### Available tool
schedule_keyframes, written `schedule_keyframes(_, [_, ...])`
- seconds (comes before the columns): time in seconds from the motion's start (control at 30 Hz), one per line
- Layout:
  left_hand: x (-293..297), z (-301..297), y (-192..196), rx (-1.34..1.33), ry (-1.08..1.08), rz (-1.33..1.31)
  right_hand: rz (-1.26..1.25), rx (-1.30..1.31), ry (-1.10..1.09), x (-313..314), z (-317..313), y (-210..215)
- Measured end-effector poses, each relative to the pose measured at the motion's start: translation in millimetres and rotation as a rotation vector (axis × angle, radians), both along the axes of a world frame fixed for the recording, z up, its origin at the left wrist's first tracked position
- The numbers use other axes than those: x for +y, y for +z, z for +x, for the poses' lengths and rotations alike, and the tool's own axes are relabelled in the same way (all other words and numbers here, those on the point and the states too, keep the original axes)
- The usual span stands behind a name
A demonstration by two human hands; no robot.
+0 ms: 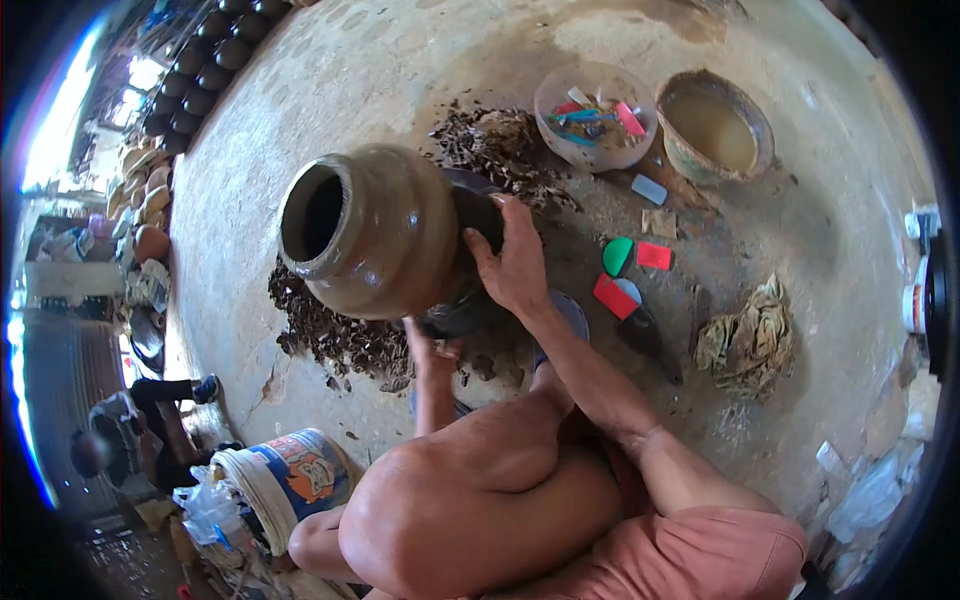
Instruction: The person smoothes the surface and shapes the neck of a clay pot using a scraper and a damp sponge while it rotates on a manual wheel.
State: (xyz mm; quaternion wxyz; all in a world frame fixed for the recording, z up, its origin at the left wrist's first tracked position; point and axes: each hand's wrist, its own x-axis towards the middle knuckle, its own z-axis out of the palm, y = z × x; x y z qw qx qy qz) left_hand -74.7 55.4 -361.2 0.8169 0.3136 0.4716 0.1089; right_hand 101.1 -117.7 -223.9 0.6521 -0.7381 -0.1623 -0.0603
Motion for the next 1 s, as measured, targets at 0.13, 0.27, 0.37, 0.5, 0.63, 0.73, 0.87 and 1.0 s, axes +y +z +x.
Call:
schedule_keyframes(0.13, [48.0,-22.2,-14.2,-0.138,0.113,0.274,0.085,0.051,0.025,19.8,-15.4,17.3])
schedule_keyframes(0.27, [-71.1,-6.0,-13.0,0.083,-0.007,0.000,0.069,0.166,0.016,8.7,-5.0,-3.8])
schedule_keyframes(0.37, [-66.8,-13.0,-6.4,0.011,-0.220,0.126,0.093,0.214,0.022,5.9,-6.1,-10.2])
schedule_keyframes(0.5, [18.6,-3.7,21.1,0.193,0.094,0.130,0.115,0.192,0.005,4.3,-4.4,-11.6])
schedule_keyframes(0.63, [-21.4,-7.8,-22.0,0.225,0.389,0.081,0.168,0.209,0.045,17.2,-7.9,-13.5])
schedule_keyframes(0.73, [-64.9,-20.2,-15.3,0.073,-0.227,0.036,0.149,0.266,0.050,14.1,-9.5,-24.2])
schedule_keyframes(0.87, [-52.4,22.6,30.9,0.292,0.039,-0.110,0.137,0.249,-0.005,0.7,4.3,-35.7])
schedule_keyframes(1.0, [-10.4,-2.8,1.2,0.239,0.199,0.166,0.168,0.268,0.029,14.2,-8.1,-36.2])
